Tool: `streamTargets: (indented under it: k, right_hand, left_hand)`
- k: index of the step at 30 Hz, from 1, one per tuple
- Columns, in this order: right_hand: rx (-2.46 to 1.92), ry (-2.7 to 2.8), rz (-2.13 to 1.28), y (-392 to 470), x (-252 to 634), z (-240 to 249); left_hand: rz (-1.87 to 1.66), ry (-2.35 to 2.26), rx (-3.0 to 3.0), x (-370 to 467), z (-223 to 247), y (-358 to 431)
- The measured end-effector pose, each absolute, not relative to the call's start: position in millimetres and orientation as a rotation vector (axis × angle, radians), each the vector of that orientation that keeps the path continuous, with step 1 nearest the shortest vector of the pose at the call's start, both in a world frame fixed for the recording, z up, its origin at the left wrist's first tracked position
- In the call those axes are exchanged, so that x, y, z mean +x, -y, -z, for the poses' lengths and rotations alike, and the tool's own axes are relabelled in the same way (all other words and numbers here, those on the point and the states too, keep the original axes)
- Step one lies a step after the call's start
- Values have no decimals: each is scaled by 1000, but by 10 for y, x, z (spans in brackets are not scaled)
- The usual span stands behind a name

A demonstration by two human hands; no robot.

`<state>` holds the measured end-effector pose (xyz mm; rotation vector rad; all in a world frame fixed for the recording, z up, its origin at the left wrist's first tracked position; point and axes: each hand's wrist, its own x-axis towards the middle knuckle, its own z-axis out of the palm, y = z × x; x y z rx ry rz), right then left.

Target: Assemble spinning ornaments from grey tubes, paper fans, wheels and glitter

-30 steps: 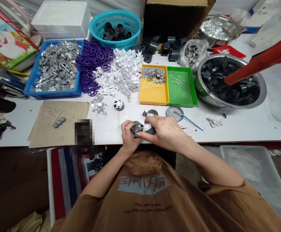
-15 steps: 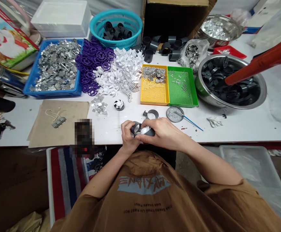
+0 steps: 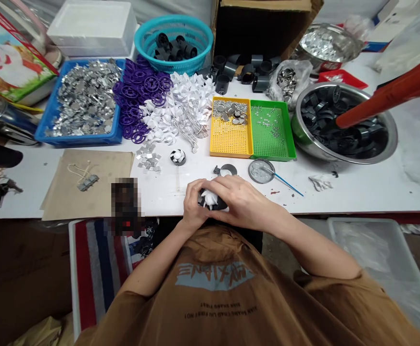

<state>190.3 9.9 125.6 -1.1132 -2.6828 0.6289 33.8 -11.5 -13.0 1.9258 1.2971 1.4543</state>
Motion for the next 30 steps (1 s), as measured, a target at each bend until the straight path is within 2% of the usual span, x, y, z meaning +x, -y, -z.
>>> streamTargets:
  k: [6, 12, 23, 30]
  right_hand:
    - [-840, 2554, -840, -220, 2146, -1047]
    - [-930, 2402, -865, -249, 2370, -867]
    - [-1064, 2143, -881, -47, 2457, -664]
    - [-1101, 2152, -871, 116, 2424, -554]
  left_hand:
    - [-1163, -1202, 1763, 280, -47, 93]
    - [-1020, -1114, 1760, 210, -158, 92]
    - [-971, -991, 1662, 198, -156, 81]
    - [-1004, -1048, 1823, 206, -207, 72]
